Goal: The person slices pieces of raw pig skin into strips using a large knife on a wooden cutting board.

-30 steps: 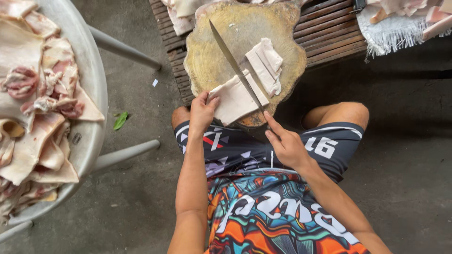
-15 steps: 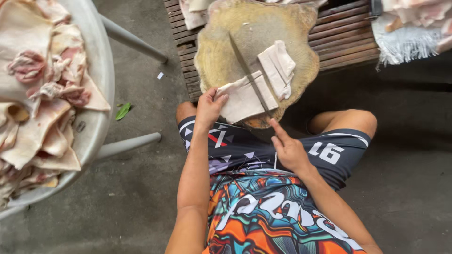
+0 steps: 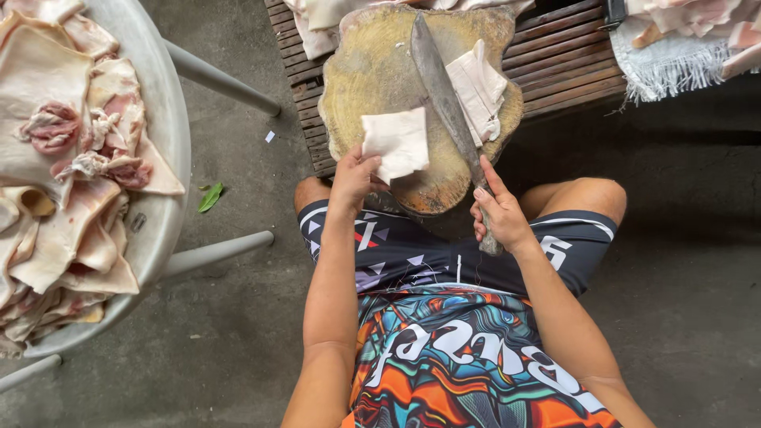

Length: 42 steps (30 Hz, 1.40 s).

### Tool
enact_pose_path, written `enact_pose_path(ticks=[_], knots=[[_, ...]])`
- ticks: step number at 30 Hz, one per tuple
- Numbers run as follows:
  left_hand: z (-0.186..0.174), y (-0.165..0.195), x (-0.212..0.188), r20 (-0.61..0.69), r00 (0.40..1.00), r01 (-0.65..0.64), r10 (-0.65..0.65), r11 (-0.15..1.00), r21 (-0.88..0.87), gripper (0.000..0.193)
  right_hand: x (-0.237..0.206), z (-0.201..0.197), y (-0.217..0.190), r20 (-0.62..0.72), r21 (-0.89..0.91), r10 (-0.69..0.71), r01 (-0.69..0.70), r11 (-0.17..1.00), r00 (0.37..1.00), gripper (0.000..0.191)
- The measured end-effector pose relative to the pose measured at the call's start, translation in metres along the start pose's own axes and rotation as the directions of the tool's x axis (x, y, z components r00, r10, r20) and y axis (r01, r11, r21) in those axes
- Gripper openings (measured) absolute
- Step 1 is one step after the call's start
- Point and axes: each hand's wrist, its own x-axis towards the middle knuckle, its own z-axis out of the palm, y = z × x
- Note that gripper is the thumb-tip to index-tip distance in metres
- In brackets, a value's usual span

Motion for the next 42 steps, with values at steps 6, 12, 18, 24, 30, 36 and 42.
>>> enact_pose_path(ticks=[6,12,18,24,30,36,42], knots=[[0.002,0.016,0.007,-0.054,0.994,-0.059,0.093,0.89,0.453,0.04,-0.001,0.011,0.002,-0.037,-0.126,-0.038,0.033,0.992,0.999,0.07],[0.007,0.016,0.02,-0.134,0.953,-0.251,0.273,0.955,0.157,0.037,-0.053,0.04,-0.031,-0.003,-0.653,-0.377,0.284,0.702,0.926,0.062],[-0.01,-0.003,0.019,-0.093,0.972,-0.216,0.215,0.976,-0.004,0.036,-0.091,0.032,-0.053,0.348,-0.458,-0.815,0.843,0.283,0.463,0.074],[-0.012,-0.004,0.027,-0.118,0.965,-0.23,0.234,0.972,0.048,0.032,-0.033,0.046,-0.001,0.234,-0.846,-0.564,0.452,0.283,0.792,0.061],[-0.007,-0.009,0.03,-0.116,0.923,-0.343,0.367,0.92,0.189,0.024,-0.029,0.02,0.02,0.187,-0.81,-0.536,0.438,0.39,0.824,0.061],[0.011,0.005,0.027,-0.017,0.95,-0.308,0.313,0.942,0.136,0.031,-0.021,0.018,-0.002,-0.088,-0.675,-0.232,0.114,0.729,0.969,0.062],[0.014,0.006,0.01,-0.173,0.978,-0.056,0.12,0.942,0.332,0.033,-0.054,0.043,-0.032,-0.013,-0.541,-0.324,0.266,0.798,0.946,0.063]])
